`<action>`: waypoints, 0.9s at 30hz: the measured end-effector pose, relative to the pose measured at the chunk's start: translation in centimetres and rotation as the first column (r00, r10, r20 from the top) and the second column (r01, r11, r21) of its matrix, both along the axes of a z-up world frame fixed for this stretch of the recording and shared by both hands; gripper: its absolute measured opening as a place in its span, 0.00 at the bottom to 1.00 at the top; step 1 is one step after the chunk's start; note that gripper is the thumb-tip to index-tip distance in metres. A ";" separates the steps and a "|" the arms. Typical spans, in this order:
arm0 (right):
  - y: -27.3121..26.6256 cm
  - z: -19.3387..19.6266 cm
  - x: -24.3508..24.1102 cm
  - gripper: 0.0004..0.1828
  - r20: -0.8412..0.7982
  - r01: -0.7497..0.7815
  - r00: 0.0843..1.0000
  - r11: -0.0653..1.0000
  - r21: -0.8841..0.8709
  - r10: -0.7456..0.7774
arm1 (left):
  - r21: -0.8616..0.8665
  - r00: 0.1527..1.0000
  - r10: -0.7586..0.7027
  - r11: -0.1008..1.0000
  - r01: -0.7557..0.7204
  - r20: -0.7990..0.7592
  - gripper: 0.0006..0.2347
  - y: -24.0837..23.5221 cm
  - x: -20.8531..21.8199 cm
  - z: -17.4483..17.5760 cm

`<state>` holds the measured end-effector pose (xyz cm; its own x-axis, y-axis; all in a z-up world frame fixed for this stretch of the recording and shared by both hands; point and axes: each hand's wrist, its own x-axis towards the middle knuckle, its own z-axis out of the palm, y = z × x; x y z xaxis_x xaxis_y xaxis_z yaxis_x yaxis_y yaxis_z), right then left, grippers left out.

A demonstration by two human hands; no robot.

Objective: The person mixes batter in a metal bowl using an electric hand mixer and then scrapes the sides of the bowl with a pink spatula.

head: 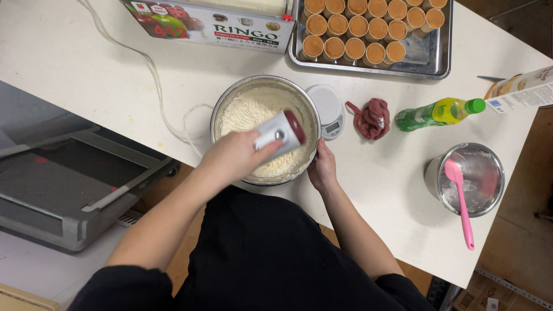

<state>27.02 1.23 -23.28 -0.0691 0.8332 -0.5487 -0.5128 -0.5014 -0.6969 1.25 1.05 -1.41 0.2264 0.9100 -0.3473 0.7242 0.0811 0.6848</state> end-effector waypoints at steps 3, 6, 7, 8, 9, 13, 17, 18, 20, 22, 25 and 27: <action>-0.2 -0.2 0.3 0.26 0.001 -0.003 1.000 1.000 -0.013 0.003 | -0.128 0.986 -0.127 0.985 0.113 -0.109 0.27 -2.2 -0.7 0.8; -0.2 -0.4 0.4 0.26 0.000 -0.006 1.000 1.000 -0.011 0.006 | -0.276 0.956 -0.152 0.958 0.080 -0.251 0.27 -3.2 -3.0 2.2; -0.2 -0.4 0.4 0.26 -0.004 -0.014 1.000 1.000 -0.001 0.014 | -0.277 0.941 -0.121 0.960 0.030 -0.318 0.27 -3.1 -4.1 2.7; -0.2 -0.4 0.3 0.26 -0.007 -0.023 1.000 1.000 0.009 0.023 | -0.274 0.920 -0.089 0.962 -0.021 -0.383 0.26 -2.6 -5.1 3.1; -0.3 -0.3 0.3 0.26 -0.001 -0.022 1.000 1.000 -0.005 0.022 | -0.213 0.915 -0.028 0.975 -0.064 -0.404 0.27 -1.9 -6.1 3.5; -0.2 0.0 -0.1 0.25 -0.019 -0.028 0.999 1.000 -0.001 0.028 | 0.129 0.898 0.234 0.971 -0.199 -0.373 0.27 2.2 -6.3 2.9; 0.0 -1.2 0.4 0.25 -0.010 -0.028 1.000 1.000 -0.015 0.028 | -0.097 0.991 0.124 0.988 -0.118 0.056 0.23 2.0 -1.2 0.6; 0.0 -1.8 0.6 0.25 -0.013 -0.025 1.000 1.000 -0.006 0.025 | -0.101 0.999 0.039 0.994 -0.037 0.023 0.23 1.2 -1.0 0.5; -0.4 -3.3 1.2 0.25 -0.015 -0.024 1.000 1.000 0.007 0.024 | -0.123 0.991 -0.128 0.985 0.122 -0.041 0.24 -0.5 -1.4 0.8; -0.5 -4.4 1.7 0.25 -0.061 -0.019 0.998 0.998 0.056 0.023 | -0.267 0.984 -0.039 0.964 -0.008 -0.172 0.24 -1.2 -3.6 2.0; -0.4 -4.4 1.7 0.24 -0.126 -0.010 0.992 0.995 0.104 0.023 | -0.212 0.915 0.074 0.962 -0.170 -0.397 0.25 0.2 -6.6 3.9; -0.5 -3.4 1.3 0.23 -0.095 -0.009 0.995 0.999 0.054 0.014 | -0.094 0.872 0.151 0.971 -0.219 -0.466 0.26 0.8 -7.3 4.3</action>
